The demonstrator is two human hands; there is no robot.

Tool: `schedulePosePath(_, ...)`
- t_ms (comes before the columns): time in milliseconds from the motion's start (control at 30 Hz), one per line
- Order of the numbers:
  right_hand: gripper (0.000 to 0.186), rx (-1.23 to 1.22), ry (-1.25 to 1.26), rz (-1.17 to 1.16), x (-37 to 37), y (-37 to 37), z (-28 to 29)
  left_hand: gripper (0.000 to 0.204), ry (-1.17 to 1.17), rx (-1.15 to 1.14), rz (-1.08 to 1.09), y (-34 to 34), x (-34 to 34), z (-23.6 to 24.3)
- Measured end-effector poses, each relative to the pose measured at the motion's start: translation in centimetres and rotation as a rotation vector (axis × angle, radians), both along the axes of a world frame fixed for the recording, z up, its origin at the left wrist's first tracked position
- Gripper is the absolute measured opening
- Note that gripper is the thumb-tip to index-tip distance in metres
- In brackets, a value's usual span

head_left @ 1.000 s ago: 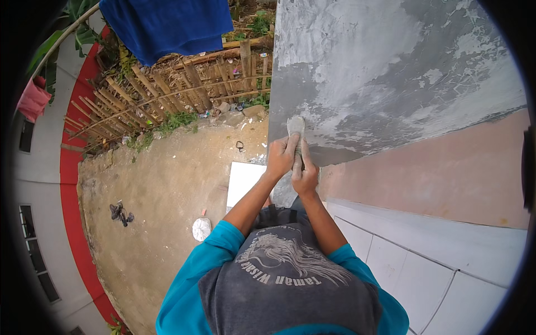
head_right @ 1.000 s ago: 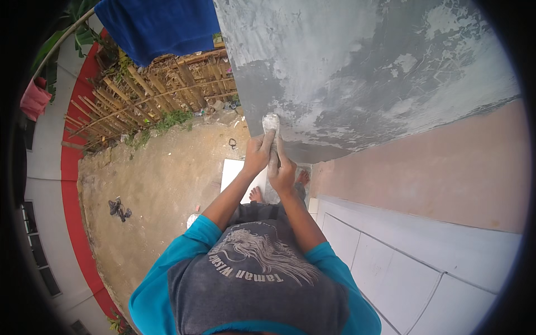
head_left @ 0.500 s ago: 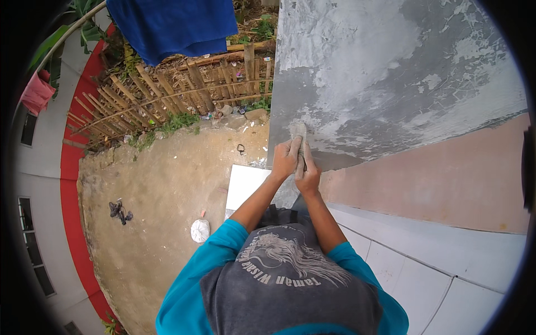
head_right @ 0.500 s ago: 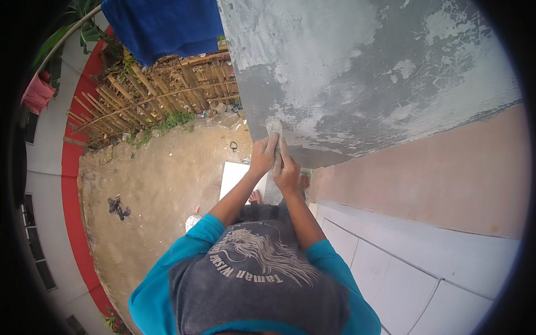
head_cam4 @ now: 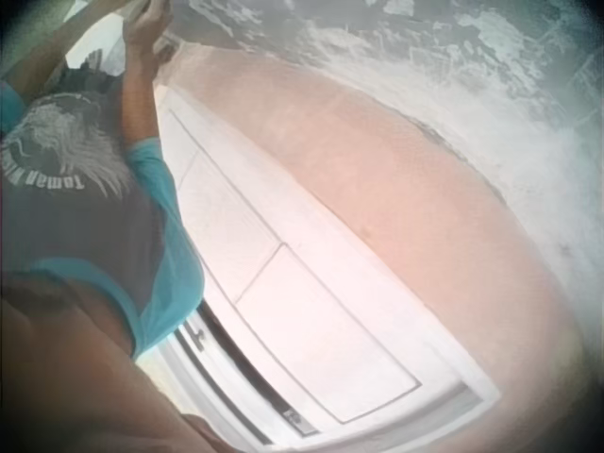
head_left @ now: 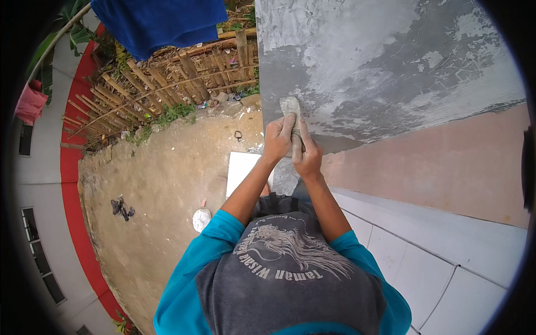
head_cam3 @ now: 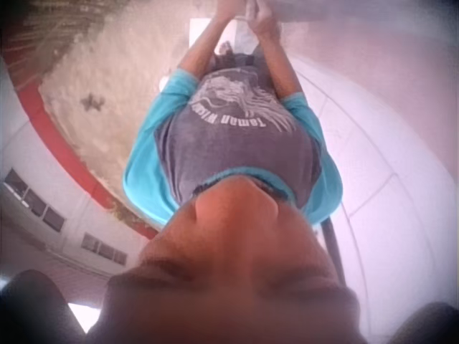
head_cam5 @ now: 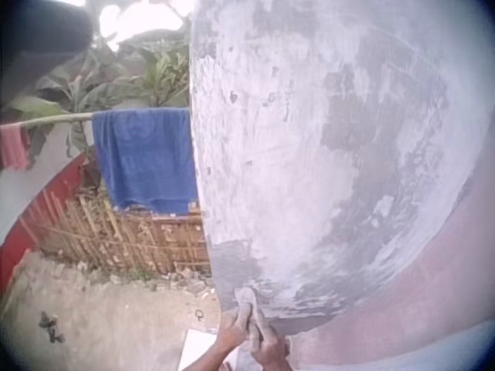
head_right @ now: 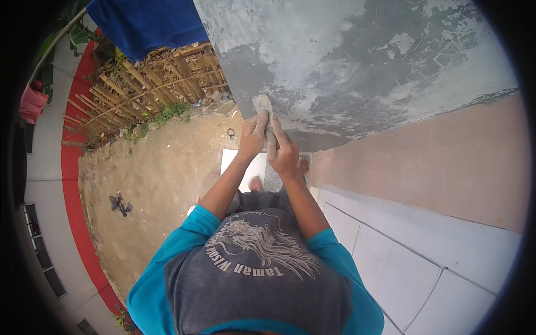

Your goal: The person walks toward a wall and uses a trowel to apply and smooth plaster over a vertical surface. The person repeatedly scrapes and levels the plaster with the trowel, working across different sections of the wall.

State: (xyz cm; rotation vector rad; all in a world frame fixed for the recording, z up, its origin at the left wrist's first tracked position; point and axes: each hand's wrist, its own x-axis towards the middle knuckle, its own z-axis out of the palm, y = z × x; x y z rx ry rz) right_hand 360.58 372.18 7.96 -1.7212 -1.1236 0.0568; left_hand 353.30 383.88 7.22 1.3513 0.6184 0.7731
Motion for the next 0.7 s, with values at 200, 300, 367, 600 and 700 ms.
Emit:
schedulePosePath(200, 0.048, -0.059, 0.034, -0.061, -0.5, -3.7, -1.6, 0.067, 0.288, -0.310, -0.107, -0.6, -3.0, -2.8)
schedulePosePath(300, 0.046, -0.151, 0.226, -0.135, -1.3, -3.7, -2.5, 0.069, 0.116, -0.260, -0.182, -1.8, -2.6, -4.2)
schedulePosePath(367, 0.047, -0.194, 0.235, -0.188, -1.3, -3.6, -2.6, 0.070, 0.058, -0.248, -0.243, -2.4, -2.0, -4.6)
schedulePosePath(600, 0.048, -0.243, 0.238, -0.233, -0.4, -4.6, -2.6, 0.066, 0.133, -0.352, -0.213, -3.8, -0.9, -4.1)
schedulePosePath(700, 0.049, -0.324, 0.217, -0.221, -0.9, -5.1, -2.8, 0.060, 0.073, -0.341, -0.313, -4.6, -0.4, -3.8)
